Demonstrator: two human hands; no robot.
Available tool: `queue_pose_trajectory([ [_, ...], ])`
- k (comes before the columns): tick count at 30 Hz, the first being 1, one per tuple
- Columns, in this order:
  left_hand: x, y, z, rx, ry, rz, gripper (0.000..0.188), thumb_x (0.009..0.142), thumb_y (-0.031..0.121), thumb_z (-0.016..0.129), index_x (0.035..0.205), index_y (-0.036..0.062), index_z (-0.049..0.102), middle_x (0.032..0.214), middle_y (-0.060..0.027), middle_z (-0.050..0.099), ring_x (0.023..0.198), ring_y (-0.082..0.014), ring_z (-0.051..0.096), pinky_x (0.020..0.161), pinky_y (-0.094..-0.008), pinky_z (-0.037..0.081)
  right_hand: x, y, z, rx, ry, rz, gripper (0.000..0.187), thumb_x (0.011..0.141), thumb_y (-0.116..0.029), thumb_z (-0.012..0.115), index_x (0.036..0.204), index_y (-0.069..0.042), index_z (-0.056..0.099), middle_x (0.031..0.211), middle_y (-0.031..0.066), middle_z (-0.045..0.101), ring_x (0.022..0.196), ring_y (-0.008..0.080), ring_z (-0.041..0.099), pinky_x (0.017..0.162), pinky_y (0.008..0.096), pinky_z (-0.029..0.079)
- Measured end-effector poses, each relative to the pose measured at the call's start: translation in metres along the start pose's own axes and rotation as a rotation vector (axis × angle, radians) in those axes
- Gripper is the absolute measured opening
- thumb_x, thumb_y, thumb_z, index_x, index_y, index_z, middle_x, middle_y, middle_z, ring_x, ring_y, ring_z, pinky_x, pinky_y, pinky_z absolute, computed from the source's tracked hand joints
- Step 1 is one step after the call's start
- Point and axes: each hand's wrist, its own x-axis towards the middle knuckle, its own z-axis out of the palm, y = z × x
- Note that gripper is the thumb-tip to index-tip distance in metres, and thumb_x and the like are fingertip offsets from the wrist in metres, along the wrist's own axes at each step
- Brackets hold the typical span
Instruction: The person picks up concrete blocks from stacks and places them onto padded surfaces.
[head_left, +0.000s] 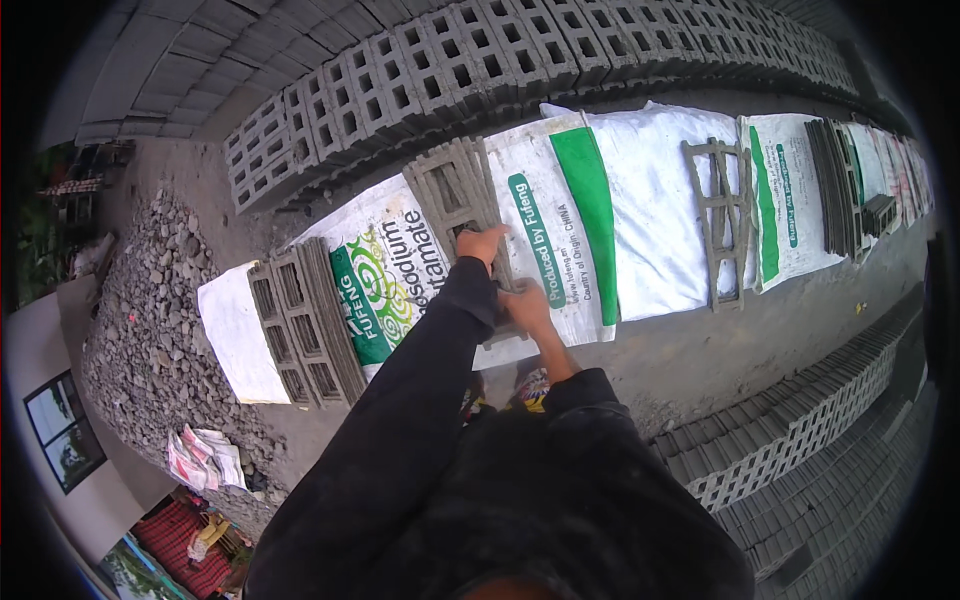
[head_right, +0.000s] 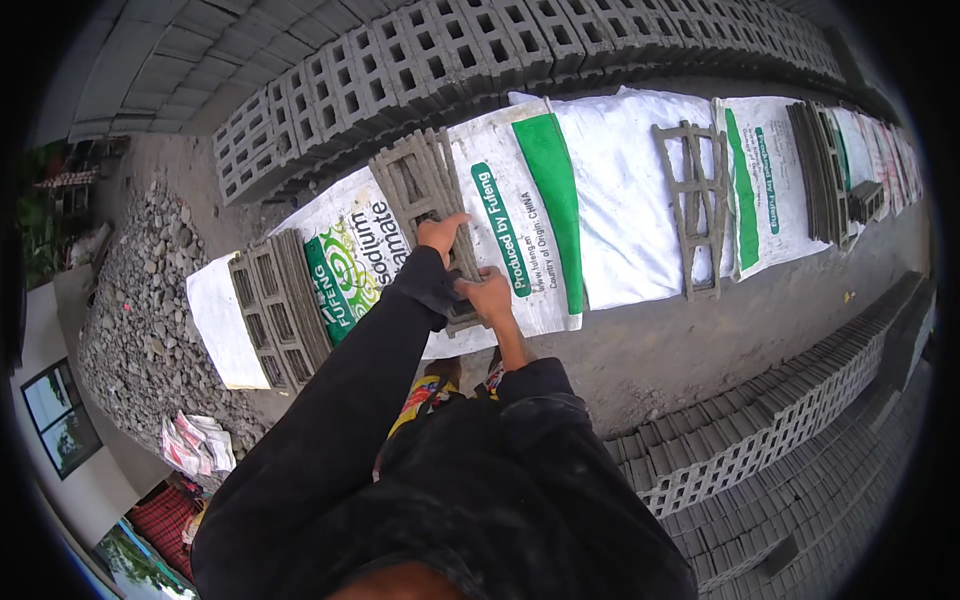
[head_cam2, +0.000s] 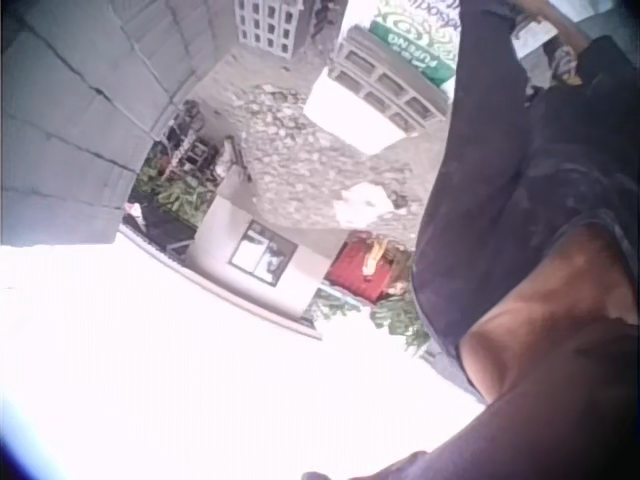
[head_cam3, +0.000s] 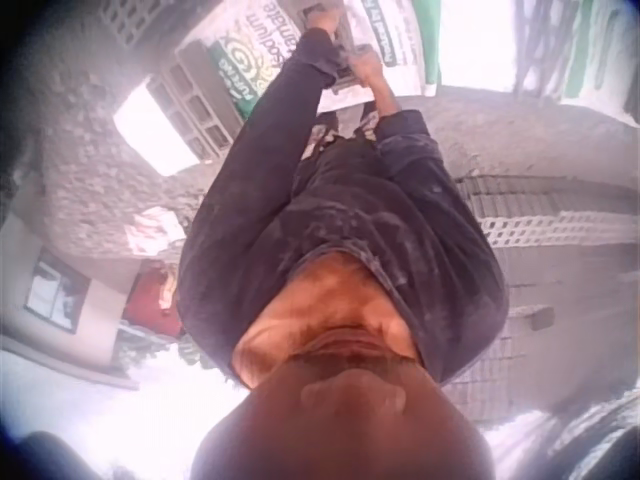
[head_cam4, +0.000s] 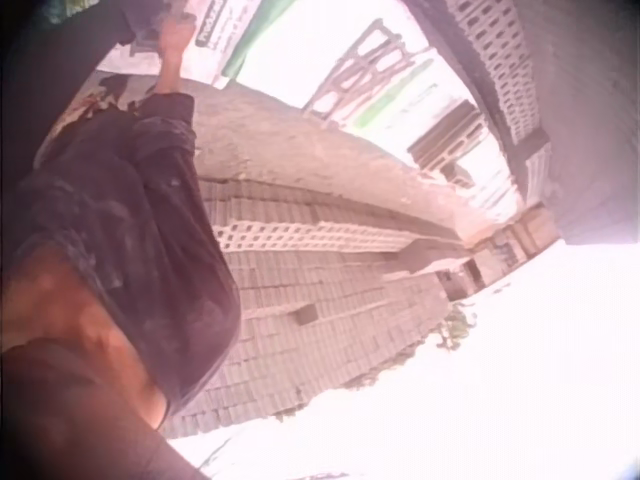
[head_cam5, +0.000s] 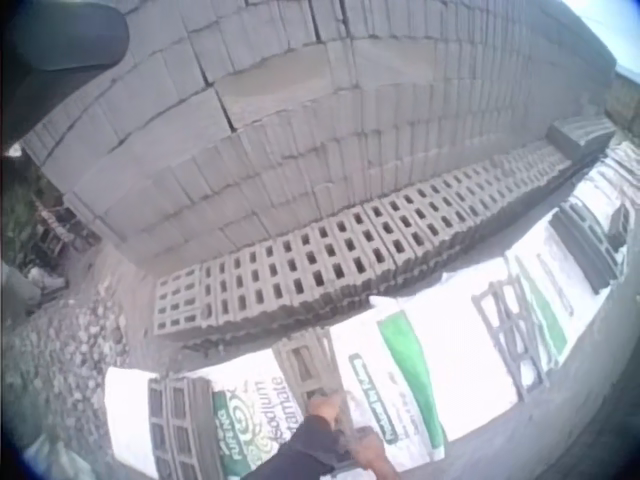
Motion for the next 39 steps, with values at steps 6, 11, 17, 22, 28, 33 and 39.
queue_pose_trajectory([
  [6,0.006,0.009,-0.031,-0.214,-0.192,-0.172,0.045,0.062,0.017,0.072,0.094,-0.0096,0.057,0.090,-0.0134,0.058,0.078,-0.0227,0.056,0.066,-0.0370,0.045,-0.011,-0.018,0.003,0.069,-0.070,0.036,0.071,0.061,-0.034,0.076,0.110,0.010,0.049,0.102,0.0226,0.059,0.095,0.0266,0.059,0.080,0.0316,0.046],
  [11,-0.005,0.012,-0.057,-0.557,-0.600,-0.266,0.021,0.069,0.009,0.060,0.088,0.0003,0.057,0.083,-0.0078,0.056,0.075,-0.0228,0.056,0.067,-0.0380,0.049,-0.022,-0.009,0.010,0.162,-0.101,0.053,0.078,0.061,-0.035,0.080,0.114,0.012,0.048,0.105,0.0214,0.058,0.094,0.0238,0.059,0.080,0.0319,0.047],
  [17,-0.010,-0.010,-0.129,-0.737,-0.726,-0.230,0.030,0.079,0.013,0.059,0.106,0.0001,0.055,0.097,-0.0089,0.062,0.091,-0.0221,0.061,0.081,-0.0367,0.050,-0.073,-0.063,0.017,0.184,-0.373,-0.197,0.073,0.067,-0.042,0.074,0.110,0.014,0.054,0.100,0.0249,0.063,0.095,0.0304,0.062,0.086,0.0349,0.045],
  [22,-0.015,-0.037,-0.163,-0.607,-0.849,-0.131,0.031,0.082,0.010,0.059,0.110,-0.0025,0.054,0.102,-0.0111,0.061,0.091,-0.0222,0.061,0.082,-0.0359,0.051,-0.083,-0.047,0.052,-0.114,-0.367,-0.174,0.065,0.075,-0.042,0.069,0.111,0.011,0.057,0.095,0.0249,0.063,0.091,0.0288,0.062,0.081,0.0343,0.047],
  [28,-0.009,-0.063,-0.175,-0.704,-0.916,-0.270,0.031,0.080,0.011,0.062,0.108,-0.0019,0.057,0.096,-0.0095,0.063,0.087,-0.0196,0.062,0.077,-0.0331,0.052,-0.038,-0.062,0.068,0.240,-0.149,-0.180,0.047,0.084,-0.038,0.061,0.109,0.002,0.061,0.090,0.0128,0.065,0.082,0.0181,0.061,0.074,0.0297,0.047],
  [33,-0.014,-0.068,-0.179,-0.639,-0.852,-0.221,0.030,0.076,0.007,0.066,0.105,-0.0006,0.058,0.093,-0.0069,0.062,0.083,-0.0180,0.063,0.075,-0.0326,0.052,-0.012,-0.103,0.081,0.537,-0.398,0.048,0.050,0.085,-0.040,0.060,0.113,0.001,0.058,0.101,0.0093,0.062,0.086,0.0180,0.059,0.077,0.0318,0.045],
  [39,0.005,-0.081,-0.171,-0.629,-0.947,-0.270,0.032,0.080,0.009,0.065,0.109,-0.0024,0.057,0.102,-0.0110,0.063,0.088,-0.0213,0.064,0.079,-0.0335,0.052,0.008,-0.106,0.071,0.273,-0.542,0.136,0.058,0.083,-0.048,0.061,0.109,0.004,0.057,0.092,0.0102,0.062,0.077,0.0175,0.058,0.068,0.0315,0.044],
])
